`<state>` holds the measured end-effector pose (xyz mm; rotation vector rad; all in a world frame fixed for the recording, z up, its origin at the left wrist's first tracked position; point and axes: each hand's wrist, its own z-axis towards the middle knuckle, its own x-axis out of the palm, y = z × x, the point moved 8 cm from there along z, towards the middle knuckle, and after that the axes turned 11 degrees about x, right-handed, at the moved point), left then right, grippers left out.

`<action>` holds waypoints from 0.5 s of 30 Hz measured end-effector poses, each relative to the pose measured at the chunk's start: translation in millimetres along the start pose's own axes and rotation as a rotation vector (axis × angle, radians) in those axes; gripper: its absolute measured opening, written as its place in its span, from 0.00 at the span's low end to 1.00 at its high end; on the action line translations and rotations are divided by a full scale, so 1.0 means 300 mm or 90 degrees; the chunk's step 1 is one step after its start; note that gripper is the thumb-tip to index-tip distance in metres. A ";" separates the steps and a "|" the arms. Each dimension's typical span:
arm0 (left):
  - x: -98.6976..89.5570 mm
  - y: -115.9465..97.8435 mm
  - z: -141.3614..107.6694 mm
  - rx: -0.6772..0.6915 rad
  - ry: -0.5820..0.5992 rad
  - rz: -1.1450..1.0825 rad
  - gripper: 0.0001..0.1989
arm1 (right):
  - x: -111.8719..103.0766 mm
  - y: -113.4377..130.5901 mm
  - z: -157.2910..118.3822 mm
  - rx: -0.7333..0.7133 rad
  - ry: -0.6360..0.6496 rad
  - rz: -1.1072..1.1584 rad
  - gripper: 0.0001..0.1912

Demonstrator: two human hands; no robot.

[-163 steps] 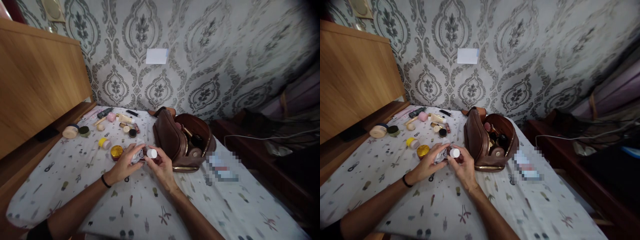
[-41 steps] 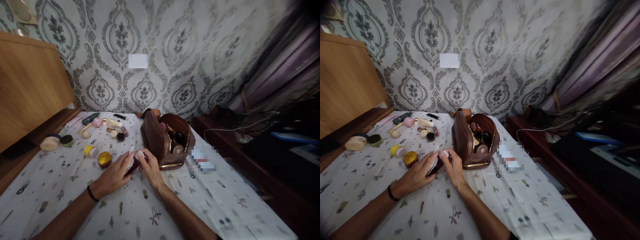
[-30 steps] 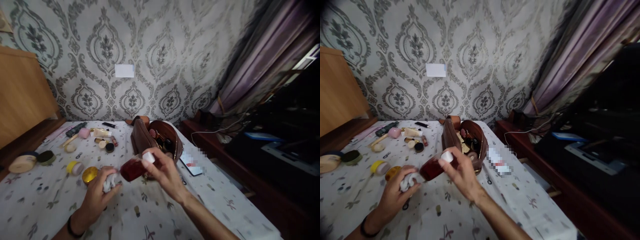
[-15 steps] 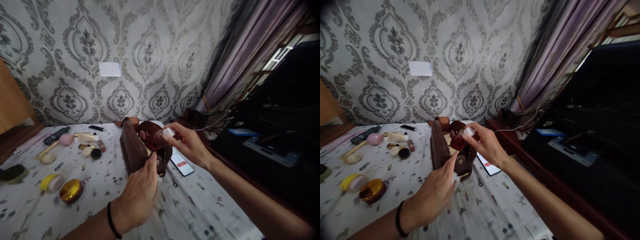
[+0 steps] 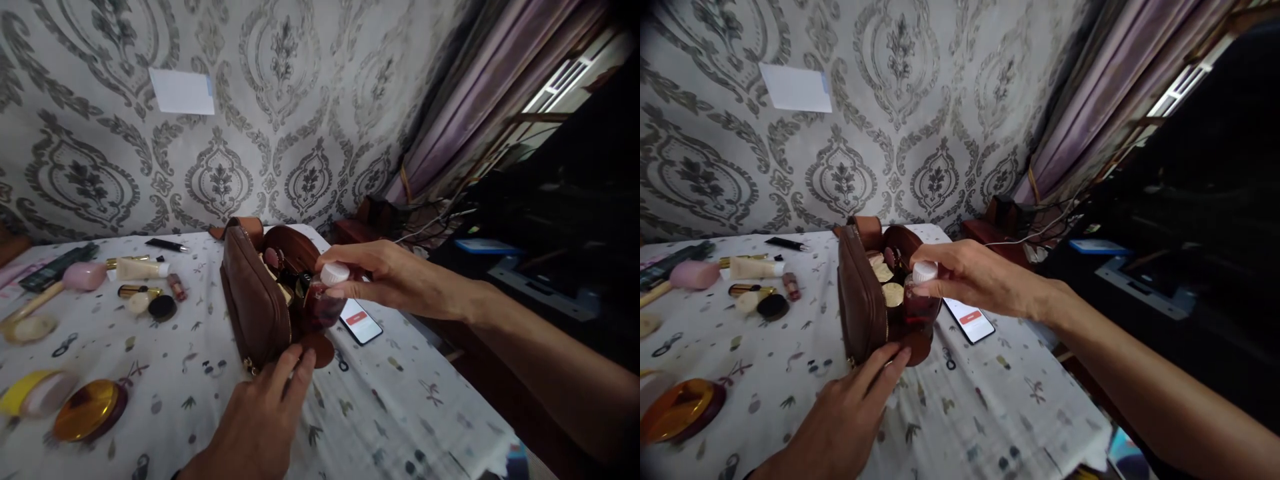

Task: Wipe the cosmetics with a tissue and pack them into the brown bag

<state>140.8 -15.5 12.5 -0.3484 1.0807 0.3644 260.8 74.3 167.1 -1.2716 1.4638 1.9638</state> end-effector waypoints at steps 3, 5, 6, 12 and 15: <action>0.007 -0.003 -0.001 0.006 0.011 0.038 0.43 | 0.016 -0.001 0.003 -0.021 0.001 -0.027 0.12; 0.008 -0.004 0.001 0.006 0.035 0.050 0.43 | 0.032 -0.006 0.009 -0.039 -0.005 -0.033 0.13; 0.009 -0.004 0.001 0.001 0.051 0.052 0.43 | 0.043 -0.009 0.012 -0.047 -0.002 -0.039 0.14; 0.019 -0.005 -0.002 -0.018 0.104 0.070 0.43 | 0.131 -0.022 0.035 -0.099 0.102 -0.181 0.12; 0.022 -0.006 -0.007 -0.010 0.086 0.076 0.44 | 0.158 -0.015 0.045 -0.111 0.148 -0.262 0.09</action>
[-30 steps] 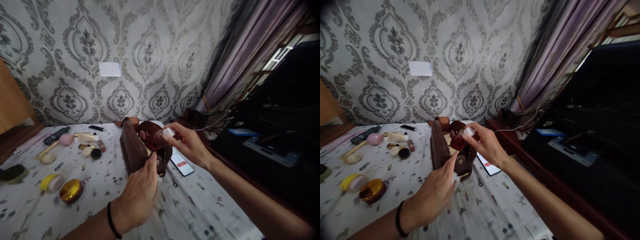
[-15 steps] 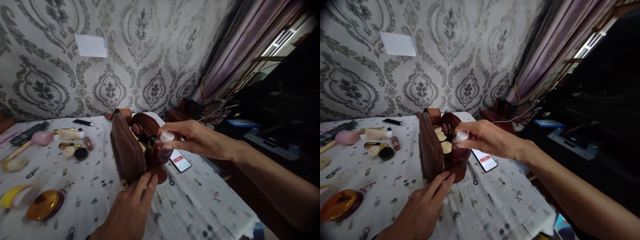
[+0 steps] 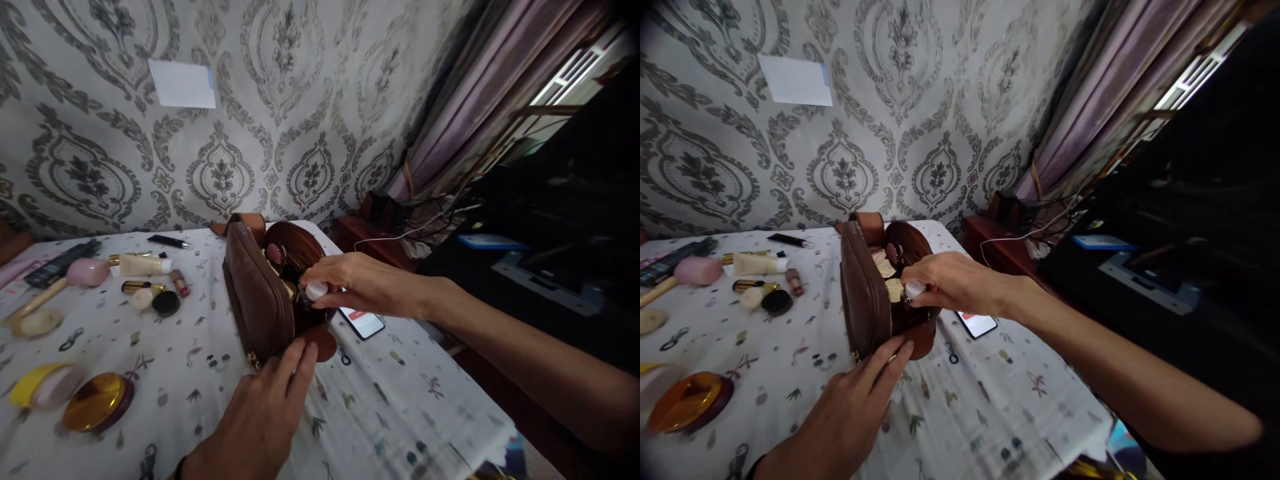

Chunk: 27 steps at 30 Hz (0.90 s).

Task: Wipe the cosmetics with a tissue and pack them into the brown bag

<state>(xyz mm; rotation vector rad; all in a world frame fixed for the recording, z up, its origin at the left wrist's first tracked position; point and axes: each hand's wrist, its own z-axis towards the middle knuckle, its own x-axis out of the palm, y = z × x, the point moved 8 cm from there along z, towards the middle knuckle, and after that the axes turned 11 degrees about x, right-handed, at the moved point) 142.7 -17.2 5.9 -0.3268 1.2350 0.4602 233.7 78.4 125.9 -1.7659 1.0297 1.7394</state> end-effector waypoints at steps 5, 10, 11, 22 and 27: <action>0.014 0.013 -0.008 -0.012 0.011 -0.003 0.46 | 0.026 0.021 0.033 0.020 0.077 -0.096 0.03; 0.013 0.013 -0.015 0.000 0.016 -0.025 0.47 | 0.065 0.022 0.054 0.078 0.130 -0.237 0.03; 0.011 0.014 -0.016 0.000 0.016 -0.029 0.48 | 0.071 0.026 0.056 0.078 0.132 -0.259 0.04; 0.013 0.020 -0.017 -0.004 0.031 -0.069 0.51 | 0.068 0.052 0.056 0.101 0.148 -0.304 0.07; 0.007 0.024 -0.017 -0.018 0.047 -0.071 0.52 | 0.079 0.035 0.060 0.089 0.099 -0.277 0.06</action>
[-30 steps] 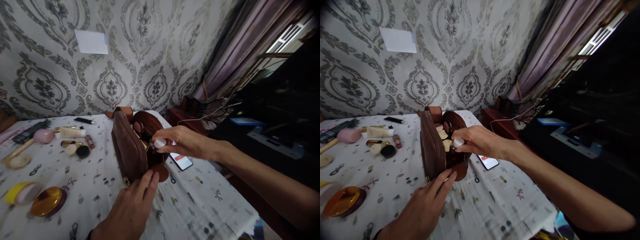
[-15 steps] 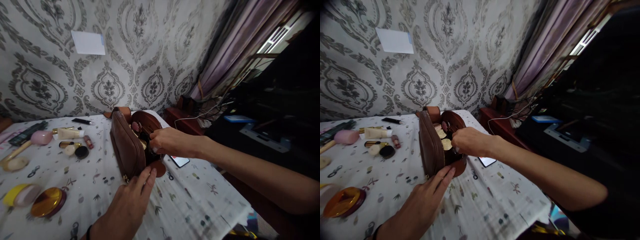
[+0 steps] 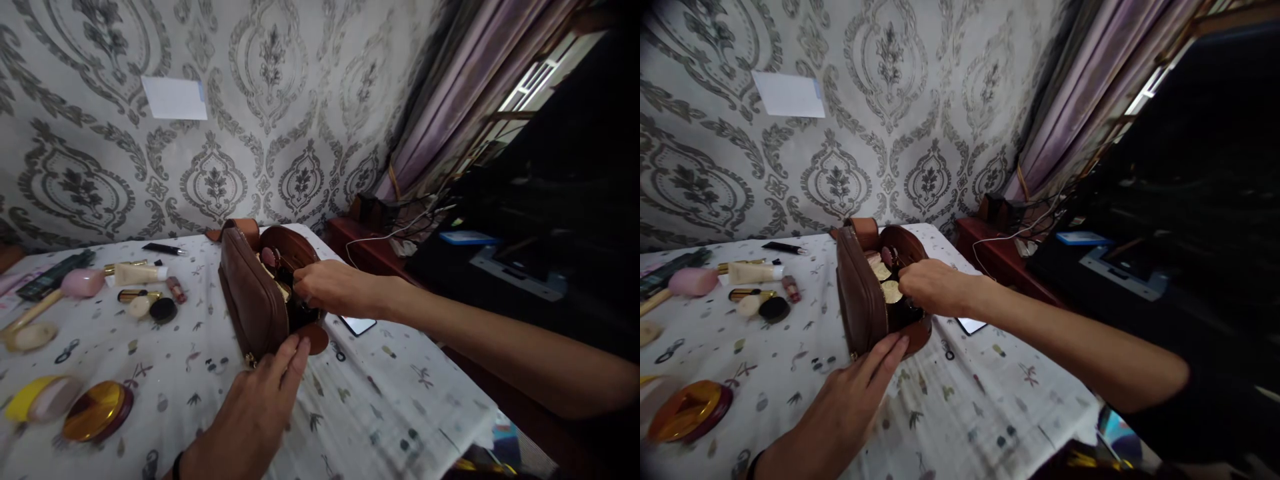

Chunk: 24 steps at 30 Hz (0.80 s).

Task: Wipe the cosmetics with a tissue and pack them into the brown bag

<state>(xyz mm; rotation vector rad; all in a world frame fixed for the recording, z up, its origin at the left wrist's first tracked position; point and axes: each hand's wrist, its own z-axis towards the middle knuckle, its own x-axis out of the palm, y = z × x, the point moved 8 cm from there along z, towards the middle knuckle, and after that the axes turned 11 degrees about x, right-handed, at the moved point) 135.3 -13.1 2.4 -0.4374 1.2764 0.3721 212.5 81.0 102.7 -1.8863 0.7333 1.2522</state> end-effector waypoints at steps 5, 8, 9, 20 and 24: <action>-0.003 0.001 0.003 -0.005 0.029 -0.004 0.52 | 0.014 0.005 0.002 0.011 -0.001 -0.013 0.07; 0.003 0.004 0.004 -0.011 0.055 -0.012 0.52 | 0.002 0.008 -0.003 0.019 0.005 -0.007 0.06; 0.005 0.005 0.004 -0.013 0.061 -0.015 0.52 | -0.002 0.008 -0.005 0.024 0.008 -0.007 0.05; -0.006 0.004 0.009 -0.010 0.038 0.006 0.48 | -0.016 -0.005 -0.015 0.017 -0.033 0.014 0.04; -0.012 -0.001 0.016 -0.007 0.041 0.005 0.48 | -0.038 -0.011 -0.024 0.009 -0.032 0.031 0.05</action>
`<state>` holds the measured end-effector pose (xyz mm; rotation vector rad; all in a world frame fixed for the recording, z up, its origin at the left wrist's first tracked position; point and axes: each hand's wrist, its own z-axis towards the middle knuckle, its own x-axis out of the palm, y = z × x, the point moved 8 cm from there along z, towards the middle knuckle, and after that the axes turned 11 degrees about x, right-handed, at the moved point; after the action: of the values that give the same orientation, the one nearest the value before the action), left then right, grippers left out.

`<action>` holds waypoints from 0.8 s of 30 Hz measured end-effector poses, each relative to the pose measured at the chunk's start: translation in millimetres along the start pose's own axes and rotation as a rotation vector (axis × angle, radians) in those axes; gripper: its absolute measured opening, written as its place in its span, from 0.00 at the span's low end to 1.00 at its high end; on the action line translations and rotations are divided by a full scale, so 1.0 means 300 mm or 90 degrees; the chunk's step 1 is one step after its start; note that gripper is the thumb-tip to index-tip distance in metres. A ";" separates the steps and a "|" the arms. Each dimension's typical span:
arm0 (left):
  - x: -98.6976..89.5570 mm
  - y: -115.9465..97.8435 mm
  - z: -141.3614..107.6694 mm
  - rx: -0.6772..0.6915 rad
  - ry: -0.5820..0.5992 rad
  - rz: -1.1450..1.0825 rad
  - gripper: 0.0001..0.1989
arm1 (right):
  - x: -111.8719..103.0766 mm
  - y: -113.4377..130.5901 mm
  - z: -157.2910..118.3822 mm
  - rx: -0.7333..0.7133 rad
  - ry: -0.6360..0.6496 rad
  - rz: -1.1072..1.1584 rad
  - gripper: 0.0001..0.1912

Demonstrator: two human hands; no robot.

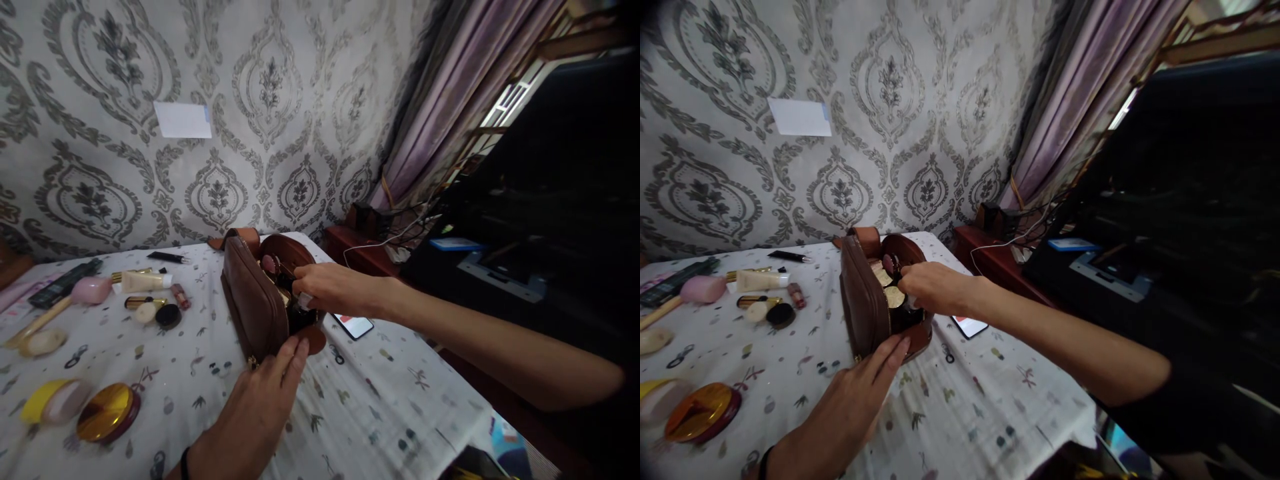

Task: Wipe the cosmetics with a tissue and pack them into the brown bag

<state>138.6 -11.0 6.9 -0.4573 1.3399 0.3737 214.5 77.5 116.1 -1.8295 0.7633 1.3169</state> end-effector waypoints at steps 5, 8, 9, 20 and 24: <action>0.009 0.006 0.007 -0.024 0.049 -0.005 0.48 | -0.051 -0.017 -0.028 0.024 -0.047 0.047 0.07; -0.008 0.006 0.000 -0.017 -0.002 -0.029 0.47 | -0.069 -0.035 -0.057 0.053 -0.086 0.088 0.08; -0.019 0.007 -0.004 -0.014 -0.027 -0.039 0.47 | -0.071 -0.042 -0.068 0.064 -0.099 0.102 0.08; -0.200 -0.010 -0.082 0.070 -0.207 -0.122 0.34 | 0.026 0.101 -0.193 0.008 -0.305 0.381 0.15; -0.187 0.026 -0.182 0.033 -0.245 -0.100 0.24 | 0.088 0.225 -0.224 -0.020 -0.349 0.469 0.15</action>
<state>77.9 -32.6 52.1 -0.4190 0.9323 0.2790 202.0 -16.6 88.9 -1.1178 1.1473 2.1748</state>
